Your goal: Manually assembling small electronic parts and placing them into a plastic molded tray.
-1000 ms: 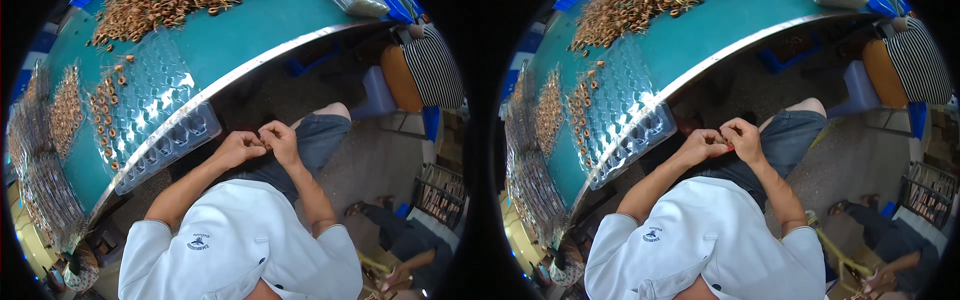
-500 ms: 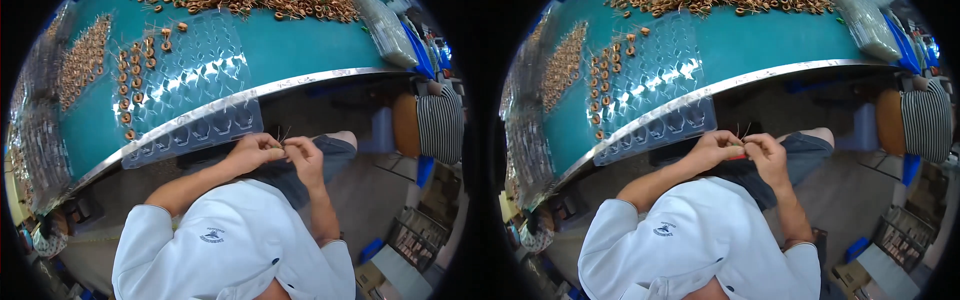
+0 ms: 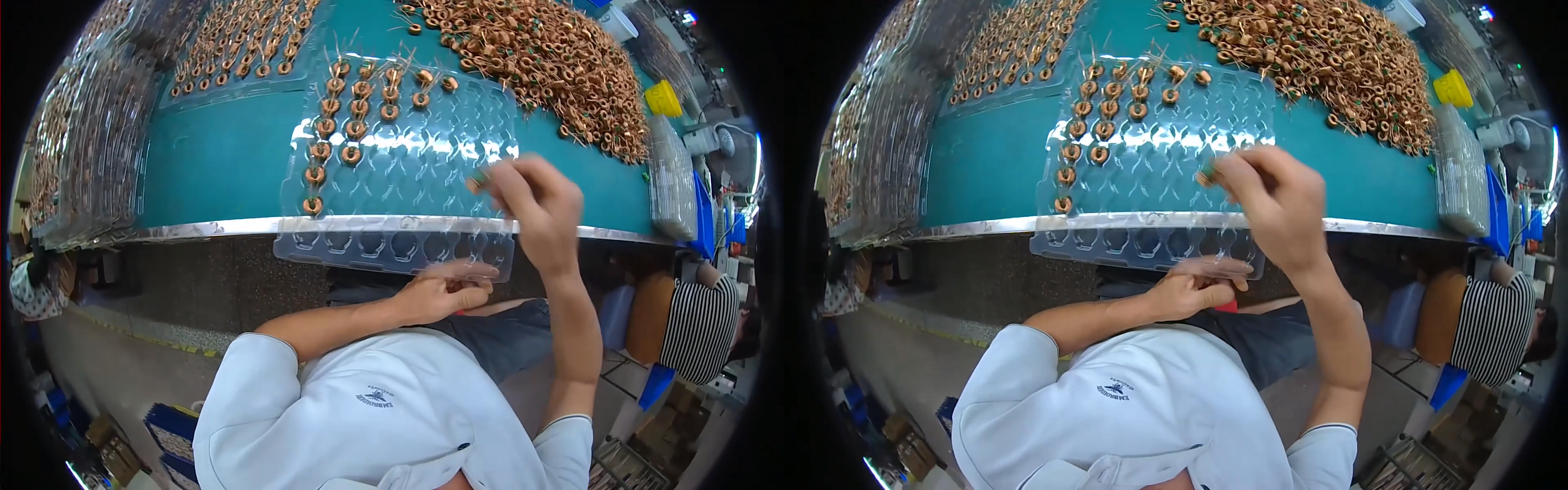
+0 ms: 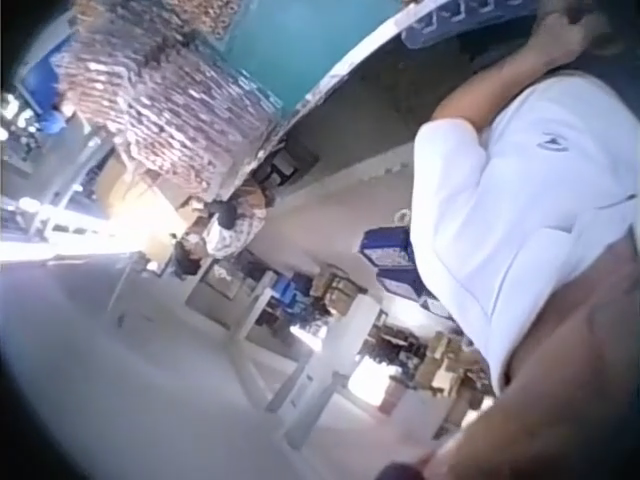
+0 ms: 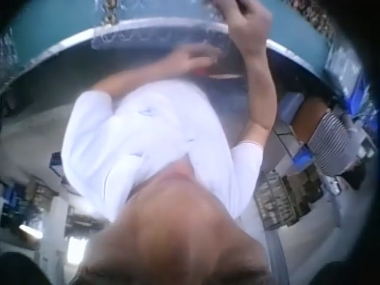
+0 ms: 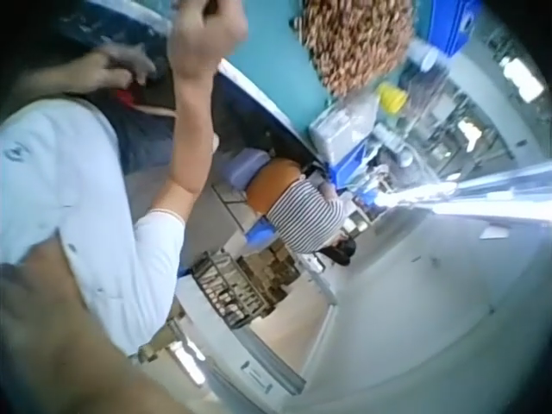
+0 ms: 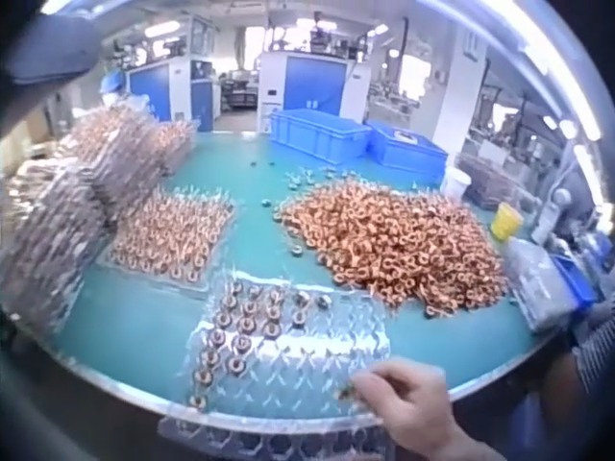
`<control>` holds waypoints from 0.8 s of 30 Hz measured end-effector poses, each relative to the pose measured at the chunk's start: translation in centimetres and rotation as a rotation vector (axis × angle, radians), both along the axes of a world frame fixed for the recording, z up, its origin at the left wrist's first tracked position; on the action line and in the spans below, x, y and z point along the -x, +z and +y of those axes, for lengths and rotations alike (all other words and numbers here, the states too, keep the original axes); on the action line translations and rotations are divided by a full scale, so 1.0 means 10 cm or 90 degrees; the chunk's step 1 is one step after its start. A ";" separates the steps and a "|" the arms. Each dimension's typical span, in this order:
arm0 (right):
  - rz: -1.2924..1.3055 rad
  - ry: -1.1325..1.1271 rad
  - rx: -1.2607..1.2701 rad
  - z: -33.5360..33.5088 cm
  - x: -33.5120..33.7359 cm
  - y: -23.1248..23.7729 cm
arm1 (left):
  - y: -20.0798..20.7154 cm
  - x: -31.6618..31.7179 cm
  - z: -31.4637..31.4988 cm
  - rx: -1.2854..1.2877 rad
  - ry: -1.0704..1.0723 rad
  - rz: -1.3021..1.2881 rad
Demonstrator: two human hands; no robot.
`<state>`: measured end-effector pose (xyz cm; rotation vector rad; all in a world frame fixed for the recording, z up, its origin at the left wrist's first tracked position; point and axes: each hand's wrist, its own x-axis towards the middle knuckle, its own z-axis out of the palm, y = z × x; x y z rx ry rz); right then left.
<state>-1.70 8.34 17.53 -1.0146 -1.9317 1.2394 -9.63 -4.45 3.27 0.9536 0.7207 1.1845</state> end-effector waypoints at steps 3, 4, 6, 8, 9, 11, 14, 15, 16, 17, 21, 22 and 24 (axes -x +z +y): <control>-0.002 0.053 -0.024 0.33 0.59 -0.17 | -0.05 0.04 0.06 -0.077 0.077 0.065; -0.006 0.056 -0.039 0.43 0.73 -0.29 | -0.05 0.04 0.10 -0.150 0.098 0.125; -0.062 0.081 -0.095 0.55 0.93 -0.45 | -0.01 -0.02 0.09 -0.128 0.113 0.089; -0.181 0.133 -0.144 0.58 0.96 -0.48 | -0.01 -0.04 0.07 -0.114 0.154 0.148; -0.211 0.145 -0.157 0.55 0.96 -0.45 | -0.03 -0.06 0.08 -0.173 0.213 0.140; -0.148 0.074 -0.199 0.56 0.87 -0.42 | -0.06 -0.03 0.03 -0.180 0.213 0.173; -0.103 -0.089 -0.236 0.90 0.41 -0.44 | -0.06 0.03 -0.01 -0.212 0.216 0.221; -0.125 -0.152 -0.240 1.04 0.23 -0.48 | -0.06 0.04 -0.05 -0.220 0.235 0.241; -0.146 -0.192 -0.280 1.17 0.07 -0.55 | -0.08 0.04 -0.08 -0.228 0.253 0.260; -0.165 -0.233 -0.317 1.29 -0.08 -0.64 | -0.10 0.04 -0.11 -0.218 0.258 0.243; -0.292 -0.201 -0.370 1.51 -0.26 -0.81 | -0.11 0.01 -0.12 -0.207 0.256 0.239; -0.318 -0.211 -0.412 1.54 -0.25 -0.85 | -0.10 0.01 -0.11 -0.206 0.254 0.242; -0.362 -0.217 -0.456 1.56 -0.23 -0.85 | -0.09 -0.01 -0.09 -0.207 0.246 0.250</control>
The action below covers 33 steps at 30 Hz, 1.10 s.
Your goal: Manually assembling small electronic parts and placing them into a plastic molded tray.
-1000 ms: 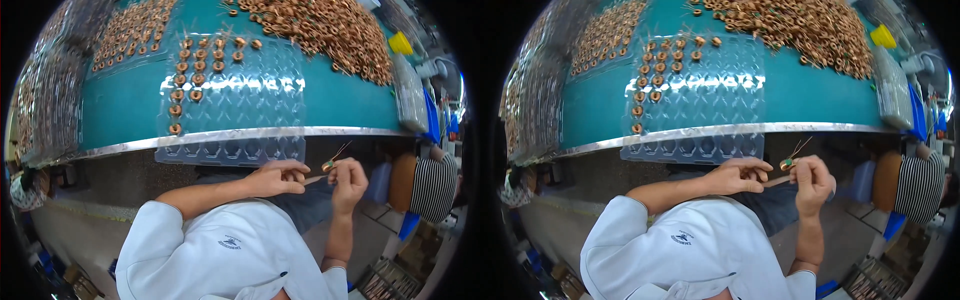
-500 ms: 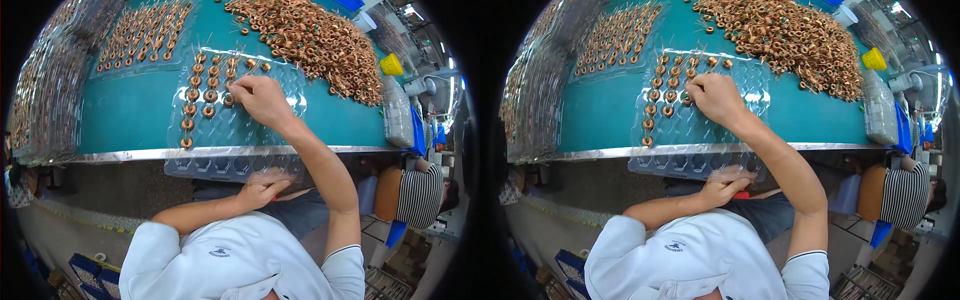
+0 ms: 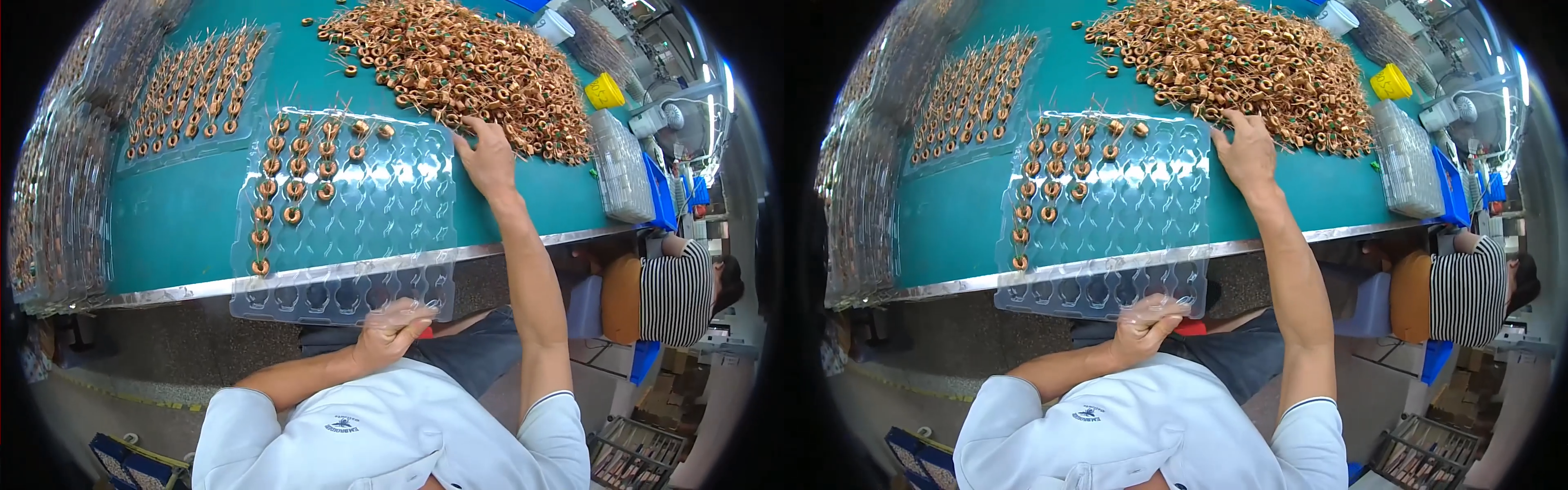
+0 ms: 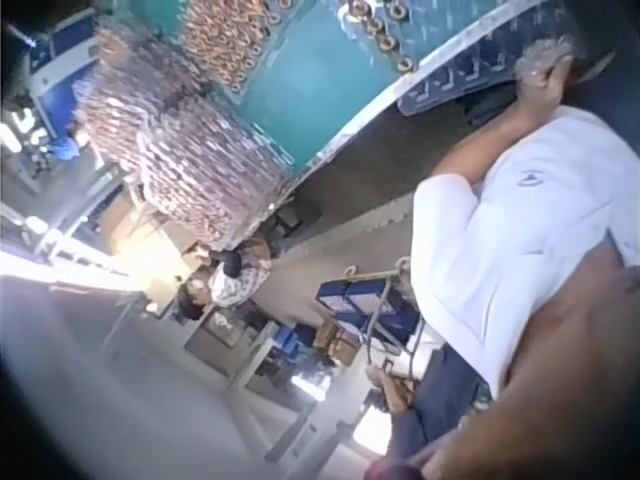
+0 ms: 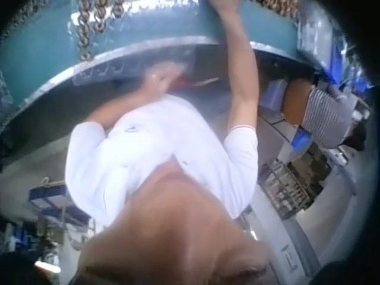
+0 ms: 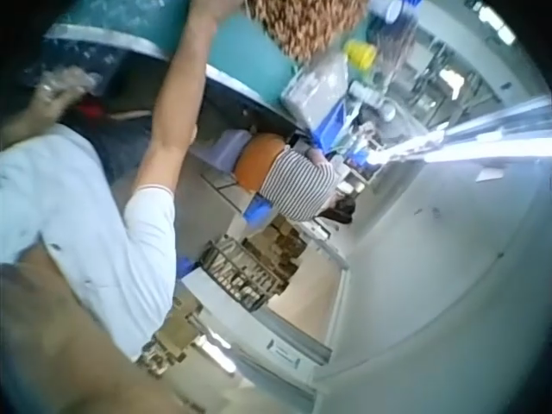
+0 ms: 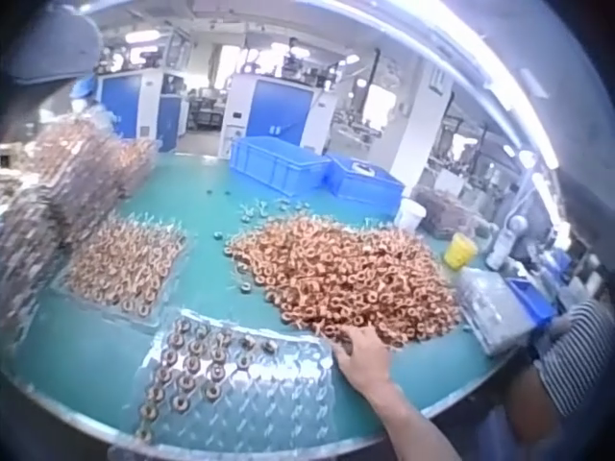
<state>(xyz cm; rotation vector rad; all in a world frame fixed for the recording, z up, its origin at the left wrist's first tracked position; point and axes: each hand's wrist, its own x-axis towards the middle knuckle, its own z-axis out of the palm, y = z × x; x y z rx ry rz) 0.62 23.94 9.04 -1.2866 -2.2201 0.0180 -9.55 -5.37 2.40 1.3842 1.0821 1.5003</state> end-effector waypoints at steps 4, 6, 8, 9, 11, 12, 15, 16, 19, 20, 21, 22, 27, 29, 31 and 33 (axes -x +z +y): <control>-0.116 -0.003 0.056 0.06 -0.27 0.16 | 0.07 -0.05 0.04 -0.006 0.008 -0.025; -0.167 0.005 0.040 -0.04 -0.48 0.31 | 0.11 -0.07 0.04 0.028 0.000 -0.052; -0.145 0.012 0.090 -0.08 -0.83 0.32 | 0.12 -0.09 0.09 0.060 -0.021 -0.056; -0.142 0.004 0.059 -0.13 -0.99 0.32 | 0.15 -0.10 0.12 0.041 -0.022 -0.050; -0.156 -0.049 0.058 -0.14 -1.26 0.35 | 0.13 -0.16 0.19 0.047 -0.017 -0.066; -0.150 -0.030 -0.012 -0.15 -1.35 0.38 | 0.09 -0.20 0.24 0.017 -0.009 -0.070; -0.107 -0.090 -0.060 -0.19 -1.54 0.44 | 0.08 -0.26 0.28 0.017 -0.010 -0.088; -0.084 -0.079 -0.095 -0.19 -1.56 0.45 | 0.09 -0.25 0.27 0.031 -0.012 -0.083; -0.013 0.015 -0.022 -0.22 -1.43 0.49 | 0.07 -0.25 0.20 0.110 -0.044 -0.156; -0.046 -0.045 0.014 -0.26 -1.33 0.51 | 0.07 -0.25 0.19 0.111 -0.046 -0.150; -0.040 -0.049 0.014 -0.24 -1.34 0.48 | 0.06 -0.27 0.20 0.107 -0.069 -0.146; -0.107 -0.054 0.044 -0.19 -1.35 0.44 | 0.06 -0.27 0.20 0.103 -0.092 -0.141; -0.105 0.014 -0.007 -0.11 -1.30 0.39 | 0.03 -0.32 0.16 0.202 -0.178 -0.035; -0.102 0.040 0.009 -0.02 -1.31 0.40 | 0.05 -0.34 0.18 0.205 -0.208 -0.006; -0.103 0.065 -0.002 -0.01 -1.34 0.37 | 0.02 -0.39 0.21 0.187 -0.227 0.023; -0.093 0.086 -0.053 -0.03 -1.42 0.36 | 0.04 -0.47 0.28 0.166 -0.248 0.056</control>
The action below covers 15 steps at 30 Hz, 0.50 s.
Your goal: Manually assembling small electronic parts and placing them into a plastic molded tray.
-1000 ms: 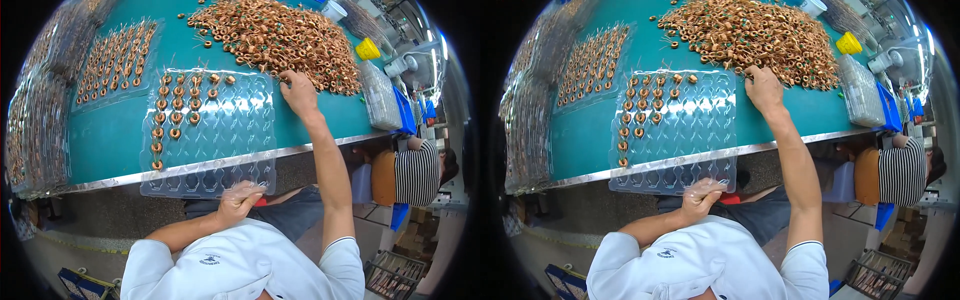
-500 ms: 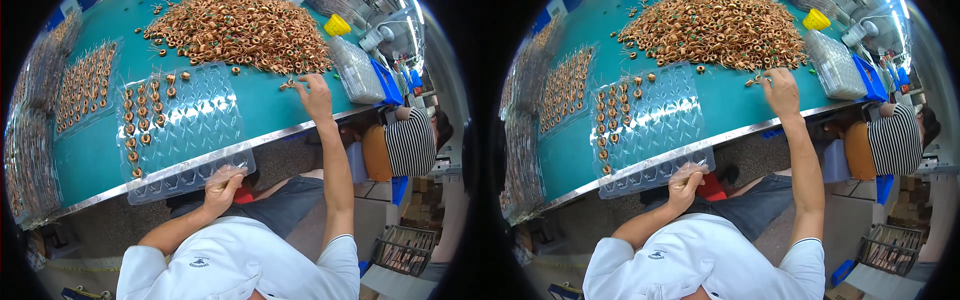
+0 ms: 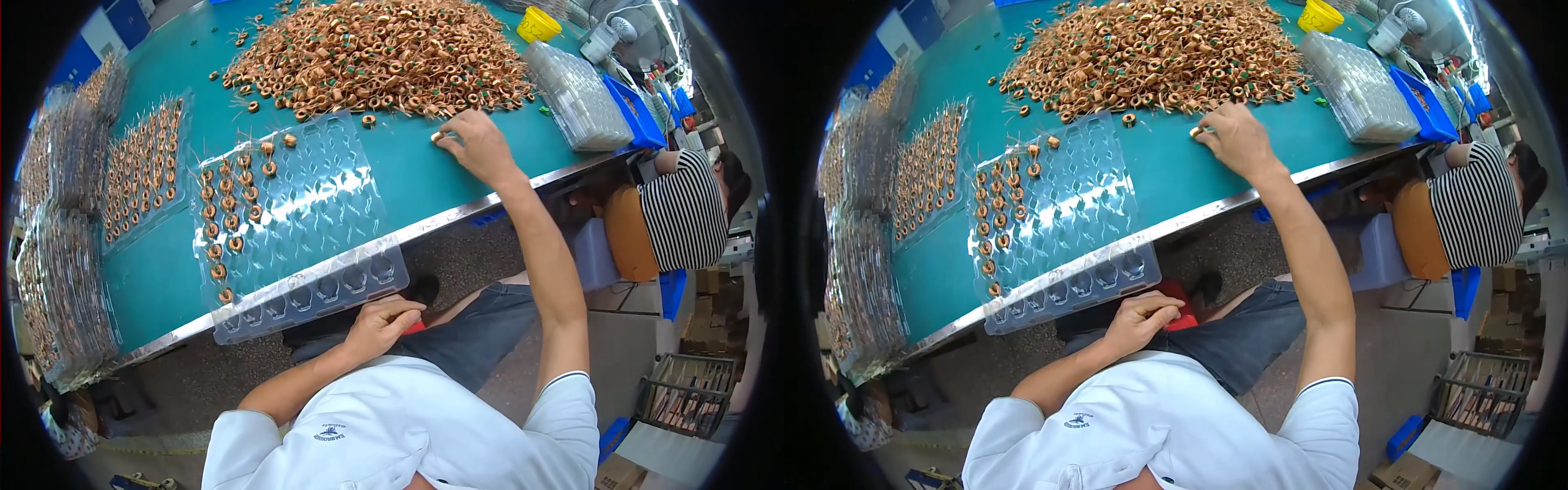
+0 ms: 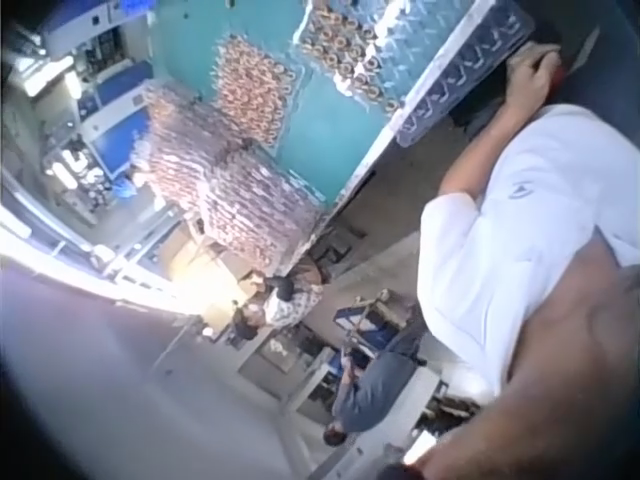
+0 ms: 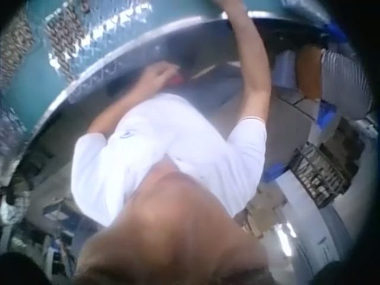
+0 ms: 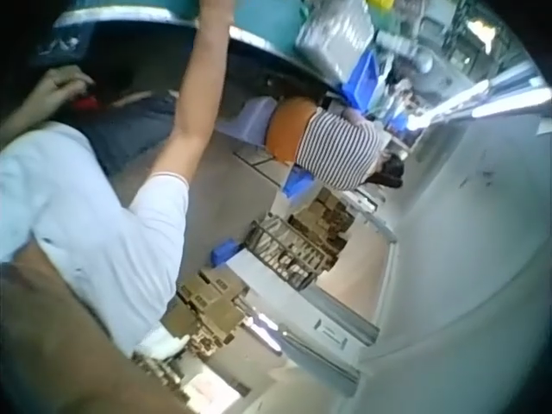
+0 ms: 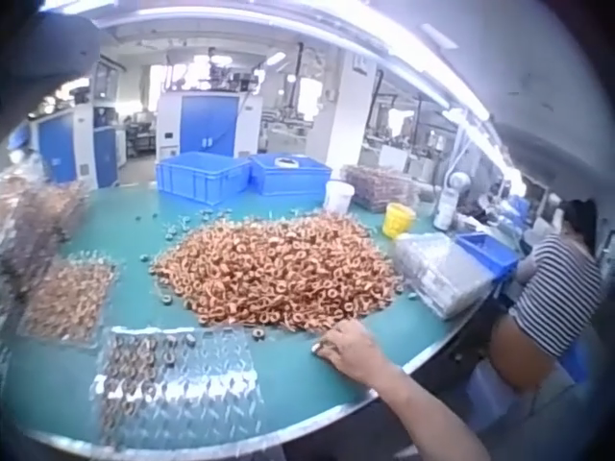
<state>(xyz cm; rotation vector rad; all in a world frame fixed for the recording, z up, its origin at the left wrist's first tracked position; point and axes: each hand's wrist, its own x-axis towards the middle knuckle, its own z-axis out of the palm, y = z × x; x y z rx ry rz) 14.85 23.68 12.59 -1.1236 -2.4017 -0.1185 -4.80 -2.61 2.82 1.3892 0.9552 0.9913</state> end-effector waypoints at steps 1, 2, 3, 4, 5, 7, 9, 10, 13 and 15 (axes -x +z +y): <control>0.009 0.025 -0.047 -0.04 -0.07 0.05 | 0.03 -0.05 0.04 -0.006 -0.011 0.002; 0.042 0.027 -0.024 -0.10 -0.08 0.04 | 0.03 -0.07 0.06 -0.014 0.000 0.004; 0.073 0.025 -0.006 -0.21 -0.03 0.02 | 0.10 -0.06 0.06 0.002 0.018 0.018; 0.100 0.050 -0.008 -0.31 -0.01 -0.07 | -0.06 -0.06 0.01 0.043 0.040 -0.023; 0.101 0.069 0.010 -0.53 0.06 -0.01 | -0.01 -0.05 -0.04 0.133 0.071 -0.113; 0.078 0.179 0.045 -1.02 0.04 0.17 | 0.03 -0.07 -0.05 0.147 0.092 -0.160; 0.034 0.143 0.151 -1.54 -0.08 0.18 | 0.10 -0.15 -0.05 0.110 0.097 -0.174; 0.015 0.118 0.181 -1.76 -0.12 0.17 | 0.10 -0.20 -0.05 0.111 0.105 -0.190; -0.074 0.015 0.321 -2.28 -0.15 -0.01 | 0.26 -0.28 -0.08 0.008 0.014 -0.047; -0.074 0.003 0.382 -2.49 -0.16 -0.17 | 0.19 -0.32 -0.16 -0.033 0.001 0.033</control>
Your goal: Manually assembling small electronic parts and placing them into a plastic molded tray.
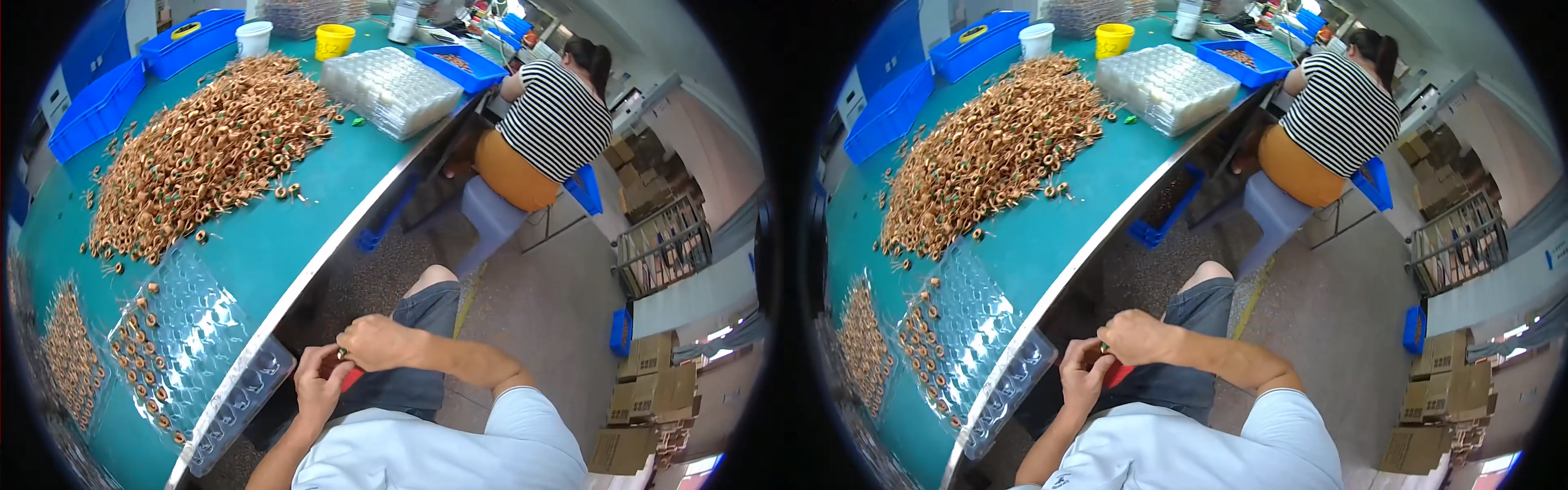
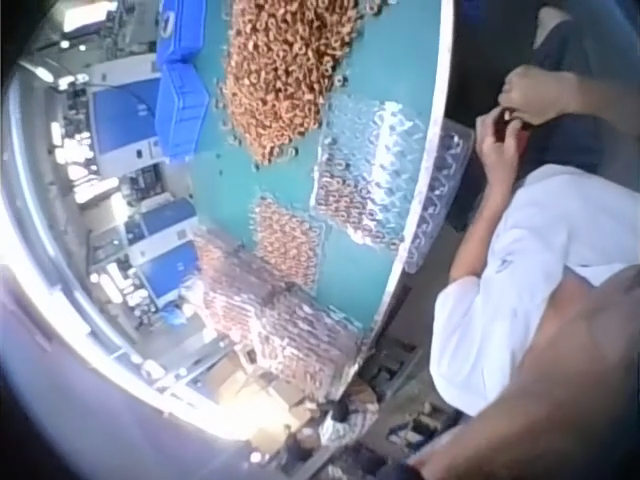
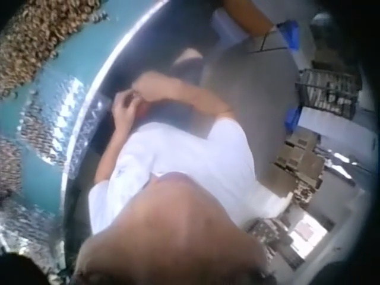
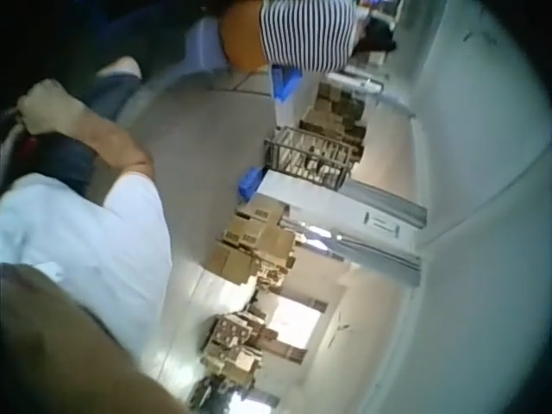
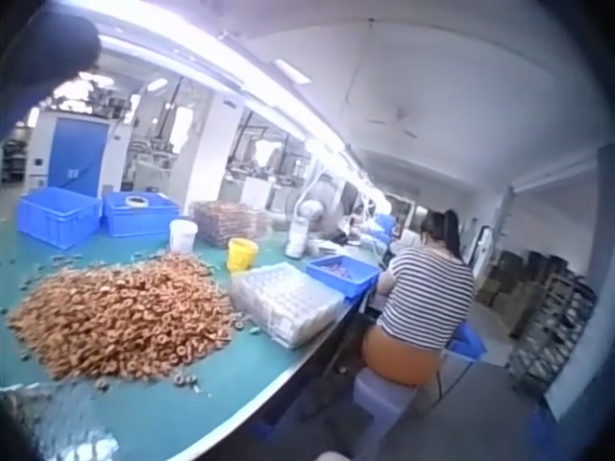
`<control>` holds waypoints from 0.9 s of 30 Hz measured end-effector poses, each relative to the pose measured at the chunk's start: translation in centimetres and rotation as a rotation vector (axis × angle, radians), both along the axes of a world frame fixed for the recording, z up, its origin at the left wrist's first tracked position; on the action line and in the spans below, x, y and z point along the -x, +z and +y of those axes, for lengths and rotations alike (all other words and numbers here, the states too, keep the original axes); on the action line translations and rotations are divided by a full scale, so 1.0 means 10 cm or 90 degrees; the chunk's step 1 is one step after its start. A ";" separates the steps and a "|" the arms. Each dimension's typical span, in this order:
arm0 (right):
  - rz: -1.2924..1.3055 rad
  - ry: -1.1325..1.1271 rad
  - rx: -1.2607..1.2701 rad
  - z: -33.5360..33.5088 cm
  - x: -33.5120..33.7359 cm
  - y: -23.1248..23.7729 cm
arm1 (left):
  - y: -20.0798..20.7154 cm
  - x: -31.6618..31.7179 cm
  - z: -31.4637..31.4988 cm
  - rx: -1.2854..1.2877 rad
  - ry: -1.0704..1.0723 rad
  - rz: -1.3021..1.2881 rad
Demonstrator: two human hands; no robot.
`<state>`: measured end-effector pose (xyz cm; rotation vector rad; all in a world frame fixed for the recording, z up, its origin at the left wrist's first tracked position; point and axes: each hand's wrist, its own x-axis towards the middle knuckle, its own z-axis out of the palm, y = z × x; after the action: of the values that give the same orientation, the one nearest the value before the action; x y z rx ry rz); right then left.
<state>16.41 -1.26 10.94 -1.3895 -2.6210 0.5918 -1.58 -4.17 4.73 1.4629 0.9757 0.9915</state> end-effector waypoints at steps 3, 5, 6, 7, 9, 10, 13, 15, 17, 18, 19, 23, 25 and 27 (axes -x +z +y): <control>0.025 -0.011 -0.004 -0.10 -0.01 -0.19 | -0.04 -0.01 0.04 -0.017 0.010 0.065; 0.006 -0.017 -0.003 -0.03 0.00 -0.33 | -0.16 -0.02 0.08 -0.029 0.029 0.080; 0.006 -0.022 -0.013 -0.02 0.01 -0.33 | -0.21 0.00 0.10 0.014 0.027 0.074; 0.016 -0.032 -0.027 0.01 -0.01 -0.33 | -0.24 -0.02 0.12 0.044 0.027 0.030; 0.183 -0.104 -0.056 0.04 -0.13 -0.49 | -0.26 -0.09 0.23 0.134 0.003 -0.021; 0.253 -0.163 0.062 0.04 -0.18 -0.44 | -0.26 -0.11 0.24 0.199 0.004 -0.054; 0.402 -0.330 0.289 -0.04 -0.22 -0.46 | -0.22 -0.24 0.24 0.345 0.006 -0.158; 0.515 -0.394 0.316 -0.13 -0.17 -0.61 | -0.28 -0.25 0.20 0.433 0.028 -0.244; 0.516 -0.426 0.367 -0.17 -0.19 -0.64 | -0.31 -0.29 0.18 0.429 0.040 -0.265; 0.528 -0.442 0.416 -0.22 -0.19 -0.68 | -0.33 -0.27 0.15 0.428 0.037 -0.261; 0.531 -0.456 0.406 -0.27 -0.19 -0.70 | -0.32 -0.26 0.14 0.429 0.038 -0.253; 0.596 -0.416 0.306 -0.44 -0.25 -0.86 | -0.33 -0.23 0.08 0.344 0.040 -0.093; 0.570 -0.389 0.373 -0.49 -0.29 -0.80 | -0.34 -0.22 0.10 0.186 0.050 0.002; 0.565 -0.390 0.403 -0.49 -0.35 -0.78 | -0.34 -0.25 0.11 0.200 0.055 0.004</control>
<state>19.87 -6.19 3.15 -1.4565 -1.2767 1.5412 0.88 -3.09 1.31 1.1705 1.1513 0.8507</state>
